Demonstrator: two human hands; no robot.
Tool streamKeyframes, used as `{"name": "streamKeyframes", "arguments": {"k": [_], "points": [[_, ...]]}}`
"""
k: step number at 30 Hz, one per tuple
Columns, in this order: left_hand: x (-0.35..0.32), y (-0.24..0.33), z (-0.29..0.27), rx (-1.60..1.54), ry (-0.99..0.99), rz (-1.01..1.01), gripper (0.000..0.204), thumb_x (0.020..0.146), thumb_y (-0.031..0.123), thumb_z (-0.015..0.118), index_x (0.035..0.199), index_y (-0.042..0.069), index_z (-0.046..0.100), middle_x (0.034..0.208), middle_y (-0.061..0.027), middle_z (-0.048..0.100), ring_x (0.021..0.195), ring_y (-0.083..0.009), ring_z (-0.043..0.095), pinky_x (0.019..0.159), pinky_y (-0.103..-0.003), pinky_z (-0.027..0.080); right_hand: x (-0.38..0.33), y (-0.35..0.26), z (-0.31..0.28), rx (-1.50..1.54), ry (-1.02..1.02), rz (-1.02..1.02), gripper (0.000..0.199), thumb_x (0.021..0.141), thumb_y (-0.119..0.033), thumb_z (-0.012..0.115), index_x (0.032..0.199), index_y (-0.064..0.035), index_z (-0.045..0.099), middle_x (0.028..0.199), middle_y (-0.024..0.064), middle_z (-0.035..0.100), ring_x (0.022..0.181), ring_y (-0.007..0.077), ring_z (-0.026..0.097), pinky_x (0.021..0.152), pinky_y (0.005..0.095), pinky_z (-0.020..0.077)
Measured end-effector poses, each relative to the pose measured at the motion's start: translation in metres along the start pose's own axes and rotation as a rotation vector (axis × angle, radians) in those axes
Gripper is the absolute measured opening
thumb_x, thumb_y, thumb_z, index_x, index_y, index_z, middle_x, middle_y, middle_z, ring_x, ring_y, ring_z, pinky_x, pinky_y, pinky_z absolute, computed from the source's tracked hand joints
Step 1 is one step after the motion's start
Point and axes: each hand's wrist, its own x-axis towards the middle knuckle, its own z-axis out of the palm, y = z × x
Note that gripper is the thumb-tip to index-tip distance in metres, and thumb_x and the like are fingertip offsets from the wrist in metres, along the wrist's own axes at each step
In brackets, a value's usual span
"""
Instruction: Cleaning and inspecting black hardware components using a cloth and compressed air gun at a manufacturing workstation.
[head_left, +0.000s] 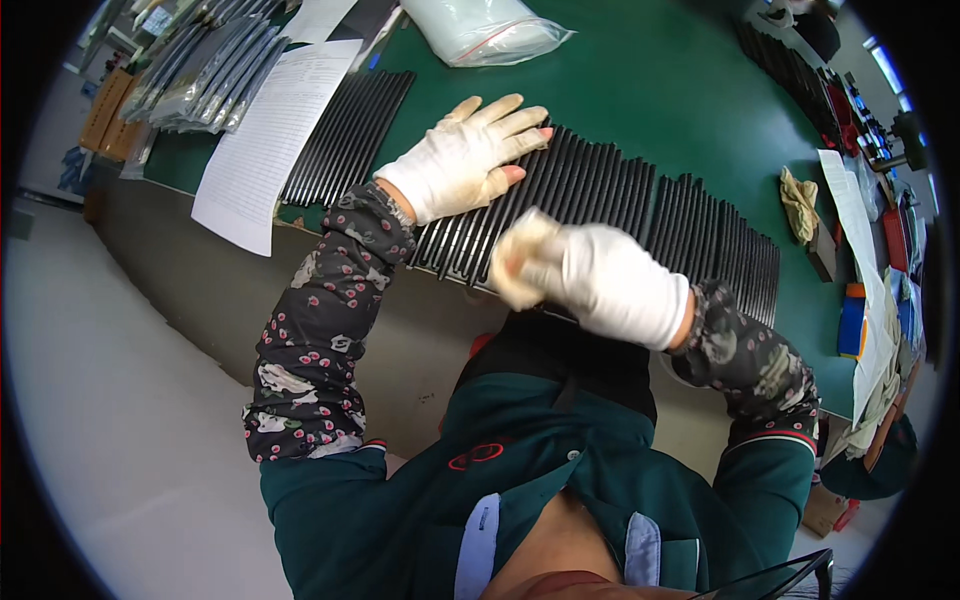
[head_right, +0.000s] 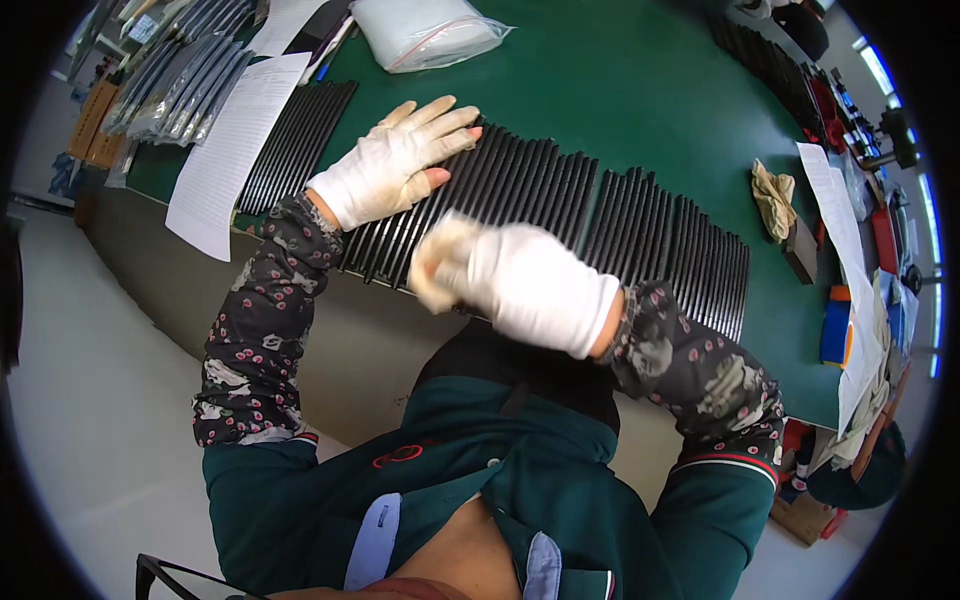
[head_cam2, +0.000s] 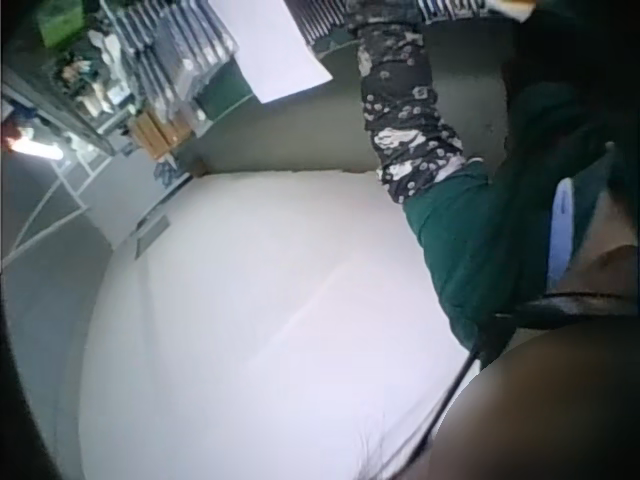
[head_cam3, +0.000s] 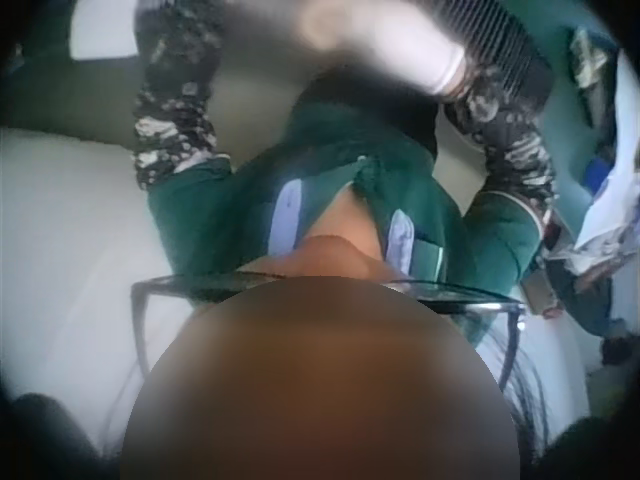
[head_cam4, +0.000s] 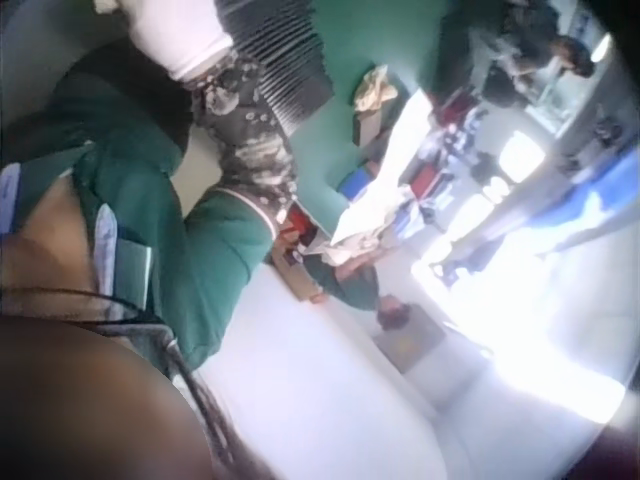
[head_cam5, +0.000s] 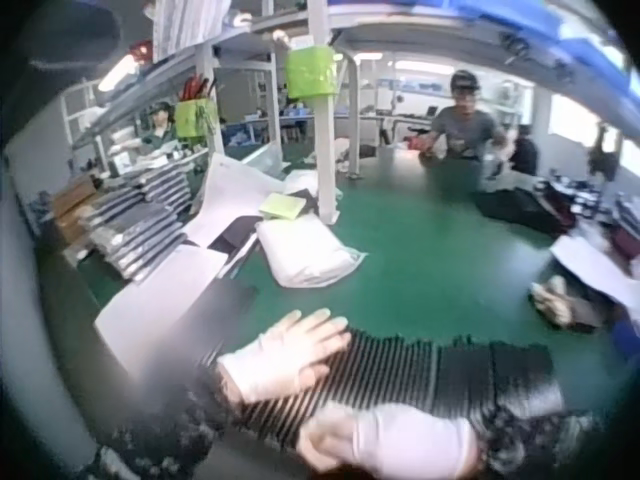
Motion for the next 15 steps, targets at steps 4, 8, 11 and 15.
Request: {"name": "streamKeyframes", "arguments": {"k": [4, 8, 11, 15], "points": [[-0.003, -0.002, -0.005, 0.019, -0.028, 0.0, 0.056, 0.085, 0.017, 0.061, 0.138, 0.014, 0.044, 0.145, -0.0083, 0.04, 0.135, -0.0298, 0.036, 0.11, -0.048, 0.031, -0.018, -0.007, -0.03, -0.034, 0.211, 0.136, 0.034, 0.069, 0.003, 0.063, 0.101, -0.0082, 0.061, 0.085, 0.008, 0.06, 0.071, 0.0268, 0.063, 0.057, 0.0331, 0.0519], [0.002, 0.001, -0.006, 0.02, -0.083, -0.018, 0.054, 0.089, 0.023, 0.057, 0.139, 0.012, 0.042, 0.146, -0.0095, 0.039, 0.136, -0.0311, 0.035, 0.111, -0.049, 0.029, -0.043, -0.012, -0.007, -0.035, 0.098, 0.145, 0.053, 0.065, 0.007, 0.063, 0.115, -0.0092, 0.058, 0.097, 0.0101, 0.06, 0.082, 0.0292, 0.063, 0.064, 0.0355, 0.0526], [0.006, 0.001, -0.001, 0.046, -0.094, -0.005, 0.059, 0.09, 0.04, 0.051, 0.14, 0.011, 0.039, 0.147, -0.0101, 0.036, 0.137, -0.0313, 0.033, 0.112, -0.05, 0.027, -0.056, -0.029, -0.021, 0.137, -0.095, 0.132, 0.039, 0.069, -0.003, 0.066, 0.107, -0.0093, 0.064, 0.09, 0.0095, 0.061, 0.082, 0.0291, 0.062, 0.065, 0.036, 0.0517], [0.003, -0.001, -0.002, 0.085, -0.07, -0.005, 0.069, 0.091, 0.056, 0.039, 0.144, 0.012, 0.034, 0.15, -0.0116, 0.032, 0.139, -0.0333, 0.028, 0.113, -0.049, 0.024, -0.081, -0.026, -0.075, 0.545, 0.324, 0.523, 0.041, 0.088, -0.021, 0.064, 0.125, -0.0043, 0.056, 0.116, 0.0088, 0.064, 0.094, 0.0191, 0.063, 0.086, 0.028, 0.0481]]}}
